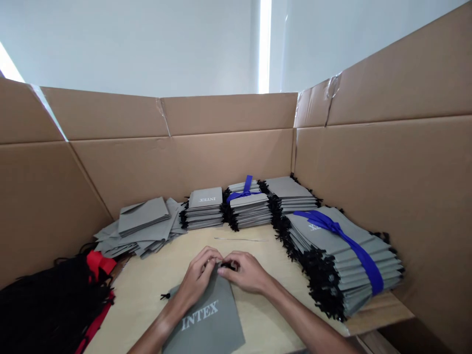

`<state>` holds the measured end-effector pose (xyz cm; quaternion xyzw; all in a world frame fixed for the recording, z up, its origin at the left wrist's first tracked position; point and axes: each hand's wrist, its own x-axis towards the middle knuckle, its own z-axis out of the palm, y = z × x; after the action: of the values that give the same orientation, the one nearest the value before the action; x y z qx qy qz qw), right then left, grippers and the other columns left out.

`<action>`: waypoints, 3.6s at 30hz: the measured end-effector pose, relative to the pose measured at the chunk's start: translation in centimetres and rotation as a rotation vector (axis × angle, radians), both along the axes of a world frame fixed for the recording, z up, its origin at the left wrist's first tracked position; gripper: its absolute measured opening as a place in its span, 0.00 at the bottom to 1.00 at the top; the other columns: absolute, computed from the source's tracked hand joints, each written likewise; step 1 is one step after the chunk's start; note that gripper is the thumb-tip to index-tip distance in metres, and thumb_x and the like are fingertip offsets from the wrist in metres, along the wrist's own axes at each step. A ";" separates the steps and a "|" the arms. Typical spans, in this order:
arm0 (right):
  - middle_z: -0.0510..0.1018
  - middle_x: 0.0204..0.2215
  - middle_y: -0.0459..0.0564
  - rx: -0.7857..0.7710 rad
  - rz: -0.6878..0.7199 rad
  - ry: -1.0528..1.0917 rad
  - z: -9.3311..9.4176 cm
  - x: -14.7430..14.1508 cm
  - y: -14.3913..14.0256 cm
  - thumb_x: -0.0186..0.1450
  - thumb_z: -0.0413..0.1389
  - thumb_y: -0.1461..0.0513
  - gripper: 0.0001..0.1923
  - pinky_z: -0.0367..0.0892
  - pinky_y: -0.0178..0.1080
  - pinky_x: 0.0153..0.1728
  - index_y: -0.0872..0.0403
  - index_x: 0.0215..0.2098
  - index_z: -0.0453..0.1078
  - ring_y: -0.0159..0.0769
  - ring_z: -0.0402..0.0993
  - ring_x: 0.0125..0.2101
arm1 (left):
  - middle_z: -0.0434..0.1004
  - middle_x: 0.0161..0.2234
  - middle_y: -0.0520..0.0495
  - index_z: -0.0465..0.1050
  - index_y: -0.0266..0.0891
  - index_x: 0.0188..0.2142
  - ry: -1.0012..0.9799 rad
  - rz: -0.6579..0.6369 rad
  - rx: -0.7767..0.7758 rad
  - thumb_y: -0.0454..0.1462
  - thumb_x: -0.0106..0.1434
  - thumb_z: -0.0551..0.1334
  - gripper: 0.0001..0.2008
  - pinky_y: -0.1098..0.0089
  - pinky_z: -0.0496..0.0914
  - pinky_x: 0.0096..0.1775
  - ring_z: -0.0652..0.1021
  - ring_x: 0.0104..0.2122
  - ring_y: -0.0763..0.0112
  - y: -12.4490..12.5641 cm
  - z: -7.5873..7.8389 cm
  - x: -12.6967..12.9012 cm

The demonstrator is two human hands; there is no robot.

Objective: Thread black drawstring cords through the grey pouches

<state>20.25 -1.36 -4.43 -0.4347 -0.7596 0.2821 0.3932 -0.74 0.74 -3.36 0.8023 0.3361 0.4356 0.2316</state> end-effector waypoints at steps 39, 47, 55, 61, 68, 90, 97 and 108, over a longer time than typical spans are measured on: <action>0.82 0.44 0.55 0.193 -0.478 -0.526 -1.9 5.9 5.9 0.76 0.56 0.63 0.11 0.65 0.44 0.51 0.50 0.43 0.83 0.48 0.72 0.49 | 0.84 0.52 0.37 0.83 0.44 0.55 0.607 0.341 0.124 0.46 0.78 0.56 0.19 0.53 0.74 0.56 0.82 0.52 0.49 6.1 -2.8 -6.9; 0.83 0.42 0.55 0.225 -0.525 -0.551 -2.2 8.2 5.3 0.75 0.57 0.64 0.11 0.64 0.43 0.51 0.51 0.39 0.83 0.48 0.73 0.48 | 0.83 0.56 0.35 0.79 0.41 0.56 0.495 0.657 0.262 0.41 0.77 0.50 0.20 0.52 0.72 0.61 0.79 0.57 0.48 11.1 0.9 -11.9; 0.83 0.42 0.55 0.246 -0.556 -0.578 -3.1 9.8 5.6 0.75 0.56 0.66 0.12 0.65 0.42 0.50 0.51 0.38 0.82 0.47 0.75 0.48 | 0.87 0.52 0.29 0.82 0.40 0.50 0.496 0.761 0.246 0.38 0.67 0.57 0.17 0.48 0.75 0.55 0.82 0.54 0.40 13.3 4.7 -17.3; 0.83 0.48 0.58 0.228 -0.534 -0.569 -2.6 8.8 5.3 0.77 0.55 0.64 0.13 0.66 0.43 0.53 0.52 0.48 0.83 0.48 0.75 0.51 | 0.89 0.49 0.32 0.85 0.44 0.40 0.492 0.721 0.218 0.42 0.66 0.59 0.15 0.51 0.77 0.52 0.85 0.51 0.40 12.6 5.7 -17.8; 0.83 0.51 0.57 0.222 -0.452 -0.542 -1.1 5.2 5.8 0.78 0.55 0.62 0.16 0.67 0.46 0.57 0.51 0.58 0.81 0.50 0.73 0.55 | 0.89 0.47 0.38 0.81 0.43 0.47 -0.038 0.839 0.244 0.51 0.70 0.57 0.19 0.56 0.78 0.50 0.86 0.48 0.48 10.4 7.7 -15.4; 0.81 0.51 0.64 0.273 -0.350 -0.975 0.5 0.6 7.9 0.75 0.51 0.73 0.17 0.67 0.43 0.50 0.58 0.53 0.80 0.48 0.72 0.55 | 0.75 0.23 0.53 0.84 0.39 0.46 0.353 0.210 -0.202 0.49 0.69 0.61 0.19 0.69 0.63 0.31 0.73 0.24 0.66 3.7 0.1 -6.1; 0.81 0.50 0.66 0.297 -0.420 -0.996 1.3 0.8 7.4 0.76 0.47 0.74 0.16 0.65 0.44 0.49 0.61 0.53 0.74 0.49 0.74 0.51 | 0.82 0.29 0.48 0.80 0.40 0.47 0.288 0.532 -0.092 0.53 0.72 0.56 0.23 0.68 0.69 0.34 0.81 0.30 0.60 2.5 3.0 -11.1; 0.83 0.46 0.59 0.236 -0.439 -0.844 2.9 1.0 6.7 0.82 0.47 0.67 0.09 0.59 0.41 0.46 0.56 0.53 0.69 0.47 0.78 0.51 | 0.92 0.42 0.43 0.86 0.43 0.38 0.737 1.074 -0.324 0.42 0.64 0.64 0.12 0.71 0.72 0.38 0.88 0.45 0.53 -1.3 8.8 -25.2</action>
<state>21.26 5.31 -1.54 -0.6134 -0.7698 -0.0964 0.1476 -25.94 -0.60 5.41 0.5751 0.8068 0.1319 -0.0298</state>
